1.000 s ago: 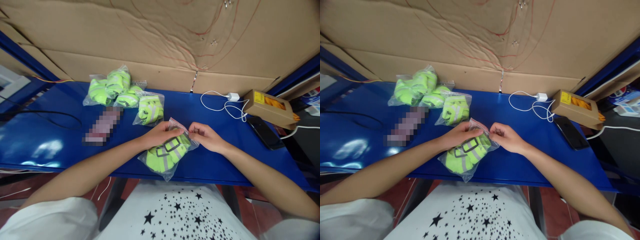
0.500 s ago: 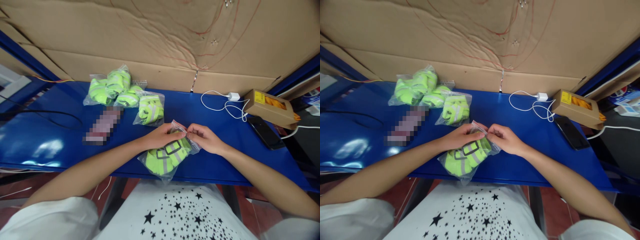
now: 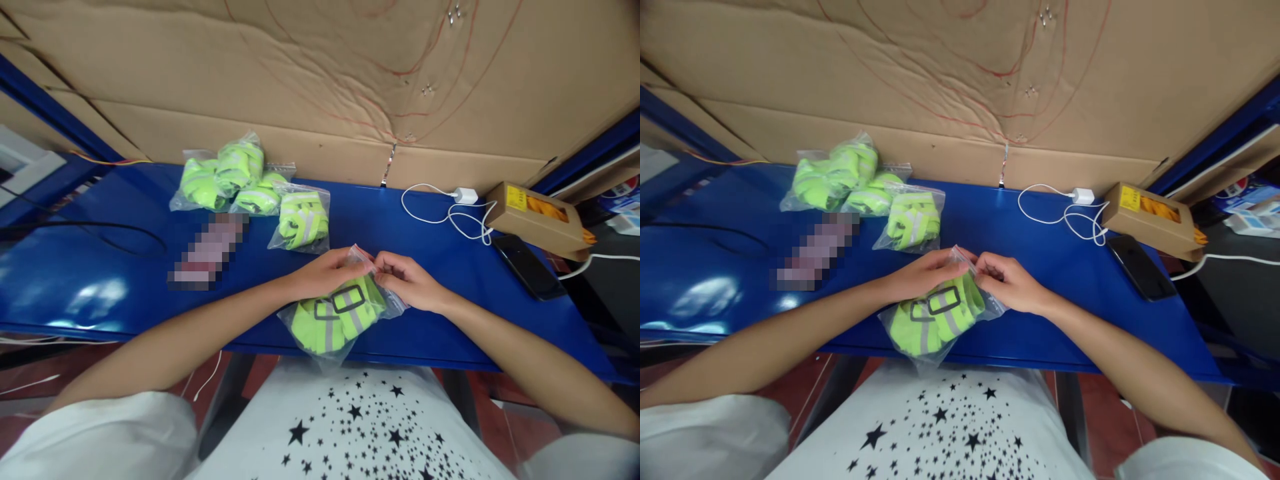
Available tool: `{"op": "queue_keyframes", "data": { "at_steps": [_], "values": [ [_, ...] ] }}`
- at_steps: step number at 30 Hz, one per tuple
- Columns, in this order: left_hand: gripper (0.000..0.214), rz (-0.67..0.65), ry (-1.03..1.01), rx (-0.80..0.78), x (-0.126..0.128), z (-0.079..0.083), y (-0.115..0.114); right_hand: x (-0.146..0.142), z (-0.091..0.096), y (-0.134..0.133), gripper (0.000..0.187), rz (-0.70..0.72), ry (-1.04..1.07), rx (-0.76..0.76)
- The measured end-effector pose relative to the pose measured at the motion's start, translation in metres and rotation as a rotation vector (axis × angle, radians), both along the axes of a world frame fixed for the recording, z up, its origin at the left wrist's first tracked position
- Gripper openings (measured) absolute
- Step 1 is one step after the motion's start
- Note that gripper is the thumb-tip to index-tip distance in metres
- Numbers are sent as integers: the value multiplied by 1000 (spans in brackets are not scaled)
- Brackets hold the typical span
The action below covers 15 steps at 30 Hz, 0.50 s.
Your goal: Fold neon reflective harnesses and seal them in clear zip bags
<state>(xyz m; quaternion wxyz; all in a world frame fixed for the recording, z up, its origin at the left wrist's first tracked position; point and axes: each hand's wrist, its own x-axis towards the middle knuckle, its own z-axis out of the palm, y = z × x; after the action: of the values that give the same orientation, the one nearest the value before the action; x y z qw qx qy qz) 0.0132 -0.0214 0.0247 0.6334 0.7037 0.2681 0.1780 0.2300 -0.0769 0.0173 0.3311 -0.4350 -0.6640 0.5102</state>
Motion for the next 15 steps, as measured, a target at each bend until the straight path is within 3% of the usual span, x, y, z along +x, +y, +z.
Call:
{"op": "queue_keyframes", "data": {
  "at_steps": [4,9,15],
  "values": [
    [38,44,-51,-44,0,-2,1,3,-3,1,24,18,-43,36],
    [37,-59,-9,-4,-1,-3,2,4,-3,1,35,41,-117,133],
    [33,-114,-26,11,-4,-2,3,3,-5,0,37,53,-69,118]
  ]
}}
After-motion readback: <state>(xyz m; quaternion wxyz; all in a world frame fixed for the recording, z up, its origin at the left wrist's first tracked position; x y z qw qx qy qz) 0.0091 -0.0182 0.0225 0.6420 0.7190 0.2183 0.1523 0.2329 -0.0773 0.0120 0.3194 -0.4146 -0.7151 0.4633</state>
